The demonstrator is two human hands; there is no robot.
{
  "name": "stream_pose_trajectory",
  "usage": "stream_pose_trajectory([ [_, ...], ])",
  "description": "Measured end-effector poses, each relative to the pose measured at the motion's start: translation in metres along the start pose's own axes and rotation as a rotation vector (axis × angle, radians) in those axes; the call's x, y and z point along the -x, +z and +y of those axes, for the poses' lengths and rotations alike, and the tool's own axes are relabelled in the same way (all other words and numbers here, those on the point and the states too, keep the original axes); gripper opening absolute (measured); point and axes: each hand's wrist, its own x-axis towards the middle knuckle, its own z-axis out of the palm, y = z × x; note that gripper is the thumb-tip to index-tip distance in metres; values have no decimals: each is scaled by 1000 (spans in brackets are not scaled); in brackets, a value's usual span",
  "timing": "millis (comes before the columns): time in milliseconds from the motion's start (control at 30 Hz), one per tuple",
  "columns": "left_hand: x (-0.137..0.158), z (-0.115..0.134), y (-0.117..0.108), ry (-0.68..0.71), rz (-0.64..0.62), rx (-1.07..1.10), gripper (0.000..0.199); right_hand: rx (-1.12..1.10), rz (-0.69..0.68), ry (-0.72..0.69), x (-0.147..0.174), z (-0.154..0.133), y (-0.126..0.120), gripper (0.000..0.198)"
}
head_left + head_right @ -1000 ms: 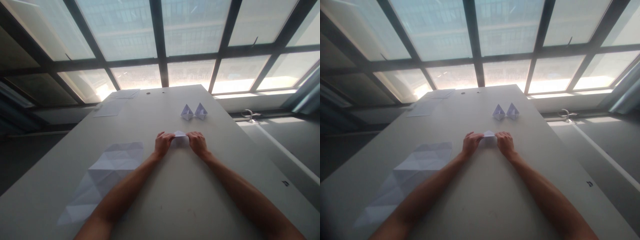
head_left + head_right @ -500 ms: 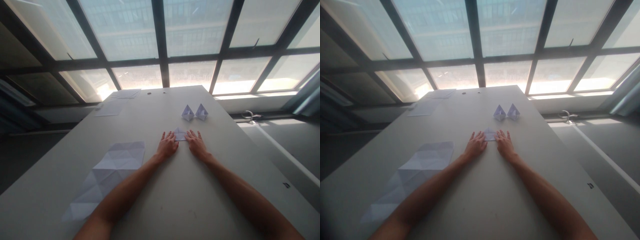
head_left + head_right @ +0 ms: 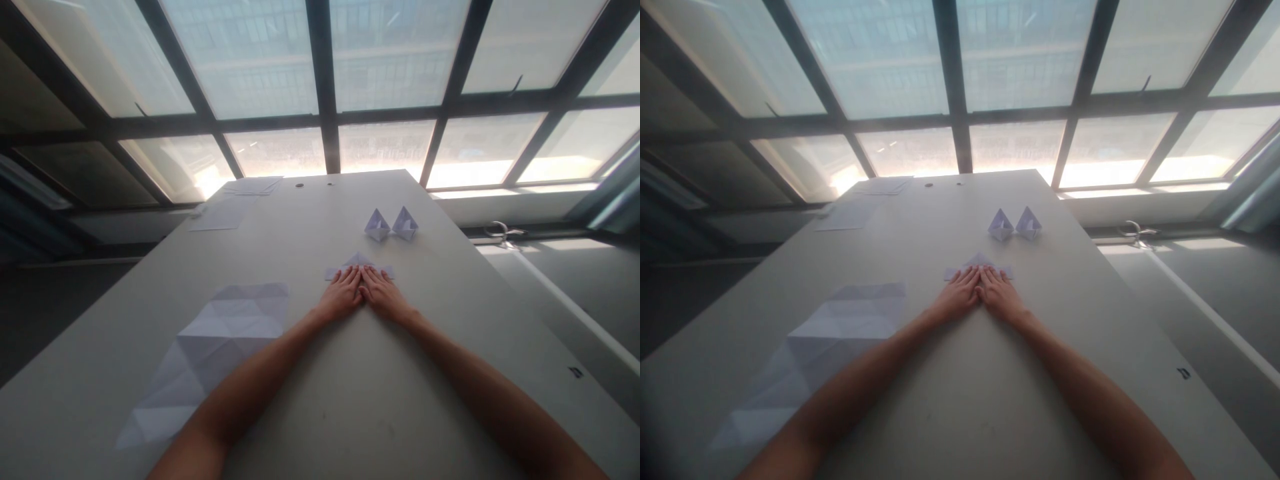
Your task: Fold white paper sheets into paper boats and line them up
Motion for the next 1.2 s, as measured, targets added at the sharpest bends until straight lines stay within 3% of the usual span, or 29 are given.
stream_pose_trajectory([
  [467, 2, 0, -7, 7, -17, -20, 62, 41, 65, 321, 1, 11, 13, 75],
  [600, 2, -1, -5, 11, -13, -31, 64, 51, 116, 287, 2, 8, 7, 68],
  [700, 2, -2, -3, 6, -2, -29, 63, 40, 146, 137, 2, 3, -3, 61],
  [833, 3, -1, -2, -12, -3, -14, 59, -27, 60, -27, 2, -3, -9, 57],
  [1200, 0, -3, 1, -9, -8, -43, 58, 20, -12, 48, 4, -6, -4, 62],
])
